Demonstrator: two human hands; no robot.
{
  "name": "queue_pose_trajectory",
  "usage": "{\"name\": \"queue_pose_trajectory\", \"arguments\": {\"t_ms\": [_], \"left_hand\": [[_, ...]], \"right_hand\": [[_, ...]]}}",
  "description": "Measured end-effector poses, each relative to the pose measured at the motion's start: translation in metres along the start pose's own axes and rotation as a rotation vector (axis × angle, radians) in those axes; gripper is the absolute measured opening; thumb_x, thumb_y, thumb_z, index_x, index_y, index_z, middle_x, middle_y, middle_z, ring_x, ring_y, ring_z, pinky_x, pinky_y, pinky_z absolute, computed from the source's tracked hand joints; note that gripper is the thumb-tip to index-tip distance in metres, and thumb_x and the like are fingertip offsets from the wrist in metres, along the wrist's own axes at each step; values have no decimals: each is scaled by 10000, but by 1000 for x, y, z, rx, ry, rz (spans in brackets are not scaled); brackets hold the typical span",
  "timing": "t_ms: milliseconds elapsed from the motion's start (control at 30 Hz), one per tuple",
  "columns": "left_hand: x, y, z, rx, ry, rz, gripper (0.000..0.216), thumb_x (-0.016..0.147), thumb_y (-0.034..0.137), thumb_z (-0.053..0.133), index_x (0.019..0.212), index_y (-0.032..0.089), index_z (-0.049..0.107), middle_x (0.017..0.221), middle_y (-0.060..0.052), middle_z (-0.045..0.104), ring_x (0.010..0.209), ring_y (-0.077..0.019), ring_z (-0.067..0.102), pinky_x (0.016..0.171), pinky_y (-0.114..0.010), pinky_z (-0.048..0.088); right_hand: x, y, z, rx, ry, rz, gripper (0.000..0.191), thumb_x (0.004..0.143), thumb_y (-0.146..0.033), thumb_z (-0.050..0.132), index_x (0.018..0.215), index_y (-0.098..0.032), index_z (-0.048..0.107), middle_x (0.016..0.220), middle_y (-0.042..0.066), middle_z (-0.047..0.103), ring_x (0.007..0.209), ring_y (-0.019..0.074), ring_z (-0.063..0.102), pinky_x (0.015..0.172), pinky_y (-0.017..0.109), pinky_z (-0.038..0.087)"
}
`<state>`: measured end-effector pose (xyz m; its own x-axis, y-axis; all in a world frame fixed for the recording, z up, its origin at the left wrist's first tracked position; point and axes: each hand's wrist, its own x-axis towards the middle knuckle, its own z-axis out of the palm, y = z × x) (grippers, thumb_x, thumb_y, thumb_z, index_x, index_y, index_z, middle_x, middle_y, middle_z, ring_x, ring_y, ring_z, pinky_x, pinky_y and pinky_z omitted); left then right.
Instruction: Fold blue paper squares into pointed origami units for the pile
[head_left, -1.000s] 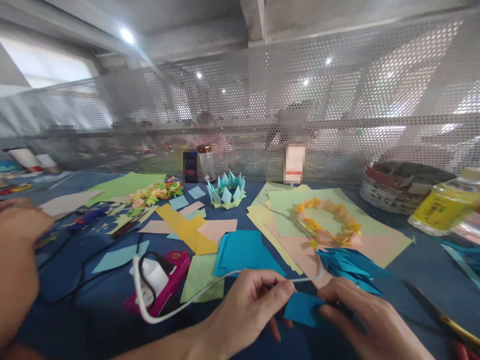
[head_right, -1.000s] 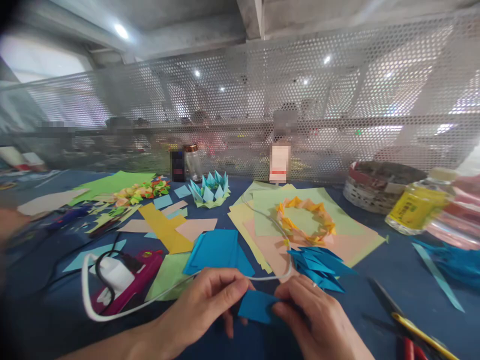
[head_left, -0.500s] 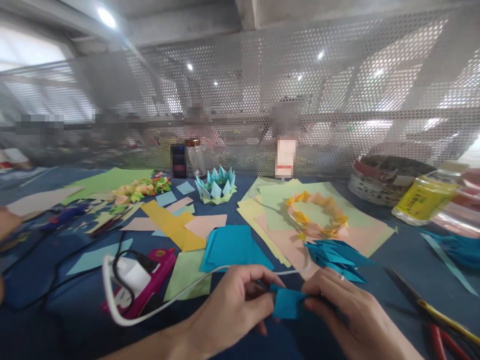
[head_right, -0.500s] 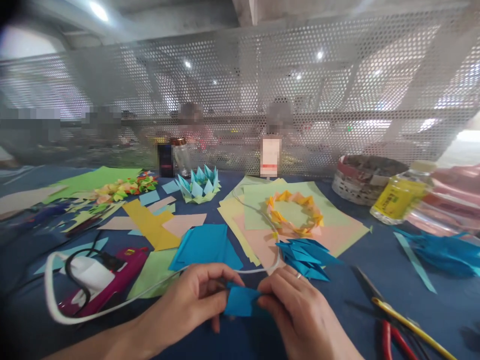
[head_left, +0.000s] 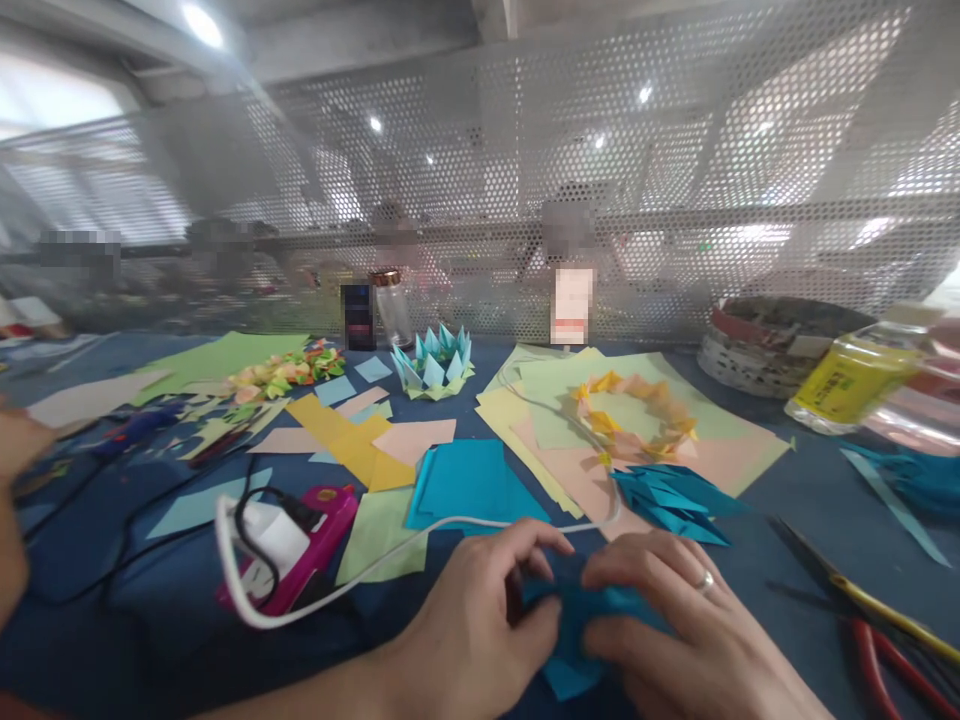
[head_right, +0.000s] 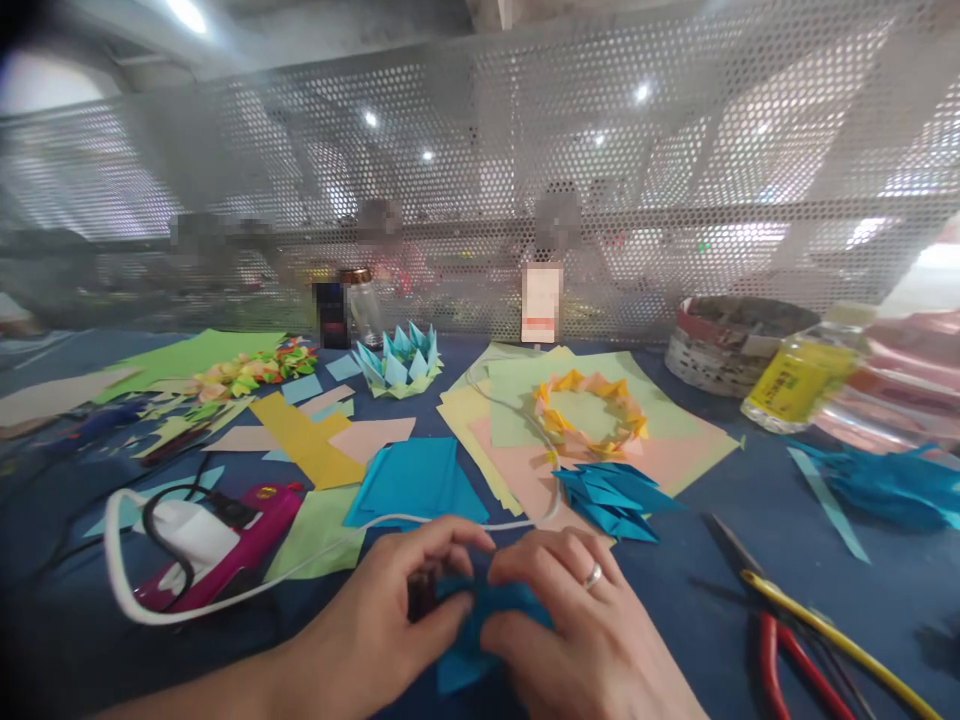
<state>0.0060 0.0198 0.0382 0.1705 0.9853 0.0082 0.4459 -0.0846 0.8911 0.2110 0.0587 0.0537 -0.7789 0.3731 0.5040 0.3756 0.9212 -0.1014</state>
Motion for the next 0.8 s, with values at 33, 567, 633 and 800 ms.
{"name": "queue_pose_trajectory", "arguments": {"t_ms": [33,567,633,800], "left_hand": [[0,0,0,39,19,1,343,811,157,540,1134,270,567,779,48,582,670,-132,546,633,-240,403],[-8,-1,-6,436,39,-24,474,797,141,494,1227,339,502,682,79,586,631,-157,575,600,-268,356],[-12,-1,-7,451,27,-23,474,780,127,500,1203,340,523,662,89,586,610,-146,585,579,-258,371],[-22,-3,-7,561,97,44,422,825,154,537,1226,284,541,892,-7,655,879,-244,626,802,-388,457]], "right_hand": [[0,1,0,-25,25,17,294,802,-64,532,887,-309,671,1031,35,712,997,233,653,838,366,530],[5,5,-13,197,-293,82,285,852,22,443,762,-211,581,925,36,650,919,197,576,769,300,495],[4,6,-15,215,-317,82,277,869,14,444,787,-210,585,920,34,639,927,194,568,765,296,484],[2,5,-16,240,-380,113,189,895,-37,531,843,-203,603,904,18,633,889,180,572,800,316,458]]}}
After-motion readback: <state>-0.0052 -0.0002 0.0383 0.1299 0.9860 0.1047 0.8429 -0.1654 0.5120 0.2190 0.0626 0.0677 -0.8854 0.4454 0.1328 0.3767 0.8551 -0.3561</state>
